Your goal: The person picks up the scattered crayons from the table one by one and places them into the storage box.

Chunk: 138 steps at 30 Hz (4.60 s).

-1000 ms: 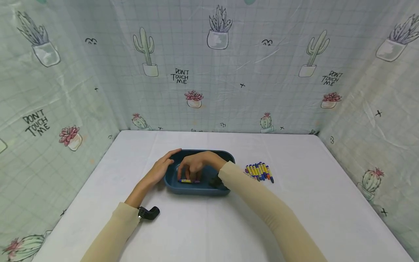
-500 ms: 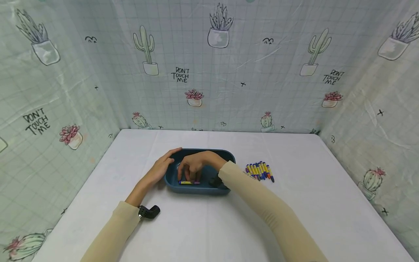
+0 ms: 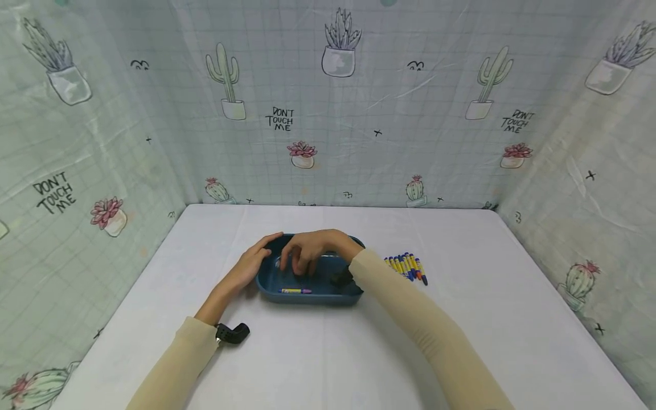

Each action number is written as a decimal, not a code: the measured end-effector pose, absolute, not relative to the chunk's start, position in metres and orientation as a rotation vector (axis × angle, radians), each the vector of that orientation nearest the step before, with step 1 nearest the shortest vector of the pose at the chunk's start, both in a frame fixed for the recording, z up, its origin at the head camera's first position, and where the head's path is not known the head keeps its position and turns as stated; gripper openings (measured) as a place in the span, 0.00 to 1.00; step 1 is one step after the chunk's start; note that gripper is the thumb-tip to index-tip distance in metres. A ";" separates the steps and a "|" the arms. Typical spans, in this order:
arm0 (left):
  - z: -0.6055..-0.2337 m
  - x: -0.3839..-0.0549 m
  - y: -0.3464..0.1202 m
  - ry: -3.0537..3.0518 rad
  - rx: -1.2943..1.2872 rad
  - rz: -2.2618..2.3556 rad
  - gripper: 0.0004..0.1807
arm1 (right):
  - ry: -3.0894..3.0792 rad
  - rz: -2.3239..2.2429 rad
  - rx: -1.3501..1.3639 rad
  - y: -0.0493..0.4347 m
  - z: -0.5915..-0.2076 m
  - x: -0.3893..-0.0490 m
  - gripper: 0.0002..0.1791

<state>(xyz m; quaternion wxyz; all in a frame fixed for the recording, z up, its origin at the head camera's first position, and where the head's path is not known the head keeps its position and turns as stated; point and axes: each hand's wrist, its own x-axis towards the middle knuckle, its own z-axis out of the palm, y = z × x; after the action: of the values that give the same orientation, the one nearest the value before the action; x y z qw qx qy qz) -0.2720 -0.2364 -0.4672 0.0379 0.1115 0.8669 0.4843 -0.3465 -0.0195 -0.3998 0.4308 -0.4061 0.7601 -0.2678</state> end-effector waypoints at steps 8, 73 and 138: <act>-0.468 -0.271 -0.236 2.670 0.341 1.475 0.30 | 1.949 -0.735 -1.039 0.011 -0.378 -0.350 0.21; -0.469 -0.270 -0.232 2.699 0.365 1.476 0.30 | 2.417 -0.998 -0.224 0.269 -0.434 -0.307 0.33; -0.472 -0.272 -0.233 2.693 0.380 1.499 0.30 | 2.365 -1.265 -0.279 0.252 -0.420 -0.302 0.34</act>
<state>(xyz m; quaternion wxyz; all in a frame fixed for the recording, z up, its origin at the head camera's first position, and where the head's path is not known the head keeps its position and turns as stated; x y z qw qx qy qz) -0.2718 -0.2330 -0.4721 0.0179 0.1222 0.8671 0.4827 -0.3020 0.2524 -0.4199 0.2207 -0.1010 0.8553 -0.4577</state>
